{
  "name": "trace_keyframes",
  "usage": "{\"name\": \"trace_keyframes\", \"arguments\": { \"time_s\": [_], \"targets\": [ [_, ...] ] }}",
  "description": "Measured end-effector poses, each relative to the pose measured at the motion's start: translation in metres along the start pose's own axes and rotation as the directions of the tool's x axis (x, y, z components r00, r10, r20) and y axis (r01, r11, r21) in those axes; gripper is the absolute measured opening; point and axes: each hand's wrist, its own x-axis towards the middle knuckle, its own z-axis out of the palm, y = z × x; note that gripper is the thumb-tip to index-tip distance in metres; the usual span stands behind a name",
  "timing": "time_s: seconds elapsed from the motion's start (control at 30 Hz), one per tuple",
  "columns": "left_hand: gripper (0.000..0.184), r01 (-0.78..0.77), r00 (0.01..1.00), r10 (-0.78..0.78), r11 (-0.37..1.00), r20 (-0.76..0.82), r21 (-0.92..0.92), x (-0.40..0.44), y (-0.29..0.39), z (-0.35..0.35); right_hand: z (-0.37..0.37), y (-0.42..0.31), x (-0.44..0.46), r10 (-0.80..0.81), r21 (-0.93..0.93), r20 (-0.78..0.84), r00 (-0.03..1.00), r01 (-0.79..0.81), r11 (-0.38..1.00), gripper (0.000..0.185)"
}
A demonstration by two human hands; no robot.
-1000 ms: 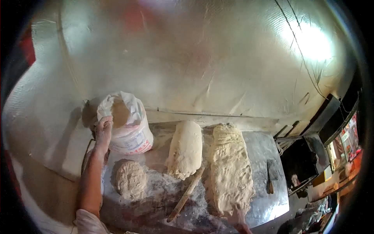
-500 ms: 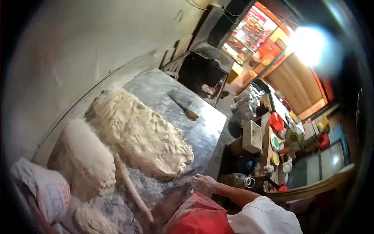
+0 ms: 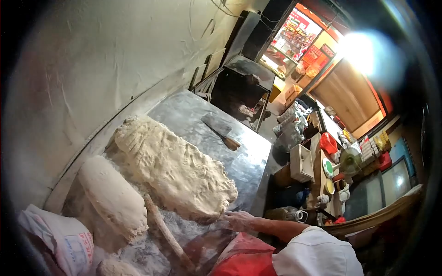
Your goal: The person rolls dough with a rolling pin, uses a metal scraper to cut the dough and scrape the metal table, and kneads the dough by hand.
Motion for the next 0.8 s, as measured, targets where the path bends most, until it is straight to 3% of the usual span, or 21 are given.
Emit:
{"name": "trace_keyframes", "arguments": {
  "time_s": [0.33, 0.4, 0.43, 0.5, 0.8],
  "targets": [
    [0.017, 0.015, 1.0, -0.015, 1.0, -0.013, 0.005, -0.01, -0.01, -0.016, 0.013, 0.013, 0.001, -0.115, -0.009, -0.037, 0.993, 0.115, 0.993, 0.04],
    [0.017, 0.019, 1.0, -0.019, 1.0, -0.02, 0.0, -0.01, -0.012, -0.021, 0.024, 0.023, 0.004, -0.318, -0.075, -0.104, 0.942, 0.312, 0.947, 0.04],
    [0.017, 0.02, 1.0, -0.02, 1.0, -0.021, -0.003, -0.011, -0.011, -0.018, 0.013, 0.014, 0.001, -0.318, -0.077, -0.106, 0.942, 0.311, 0.947, 0.04],
    [0.017, 0.023, 1.0, -0.023, 1.0, -0.016, -0.005, -0.012, -0.013, -0.018, -0.02, -0.012, -0.011, -0.076, -0.022, 0.079, 0.994, 0.078, 0.997, 0.04],
    [0.017, 0.034, 0.999, -0.034, 0.999, -0.021, 0.011, -0.02, -0.017, -0.028, -0.008, 0.009, -0.028, 0.077, 0.062, 0.056, 0.995, -0.08, 0.995, 0.037]
  ]
}}
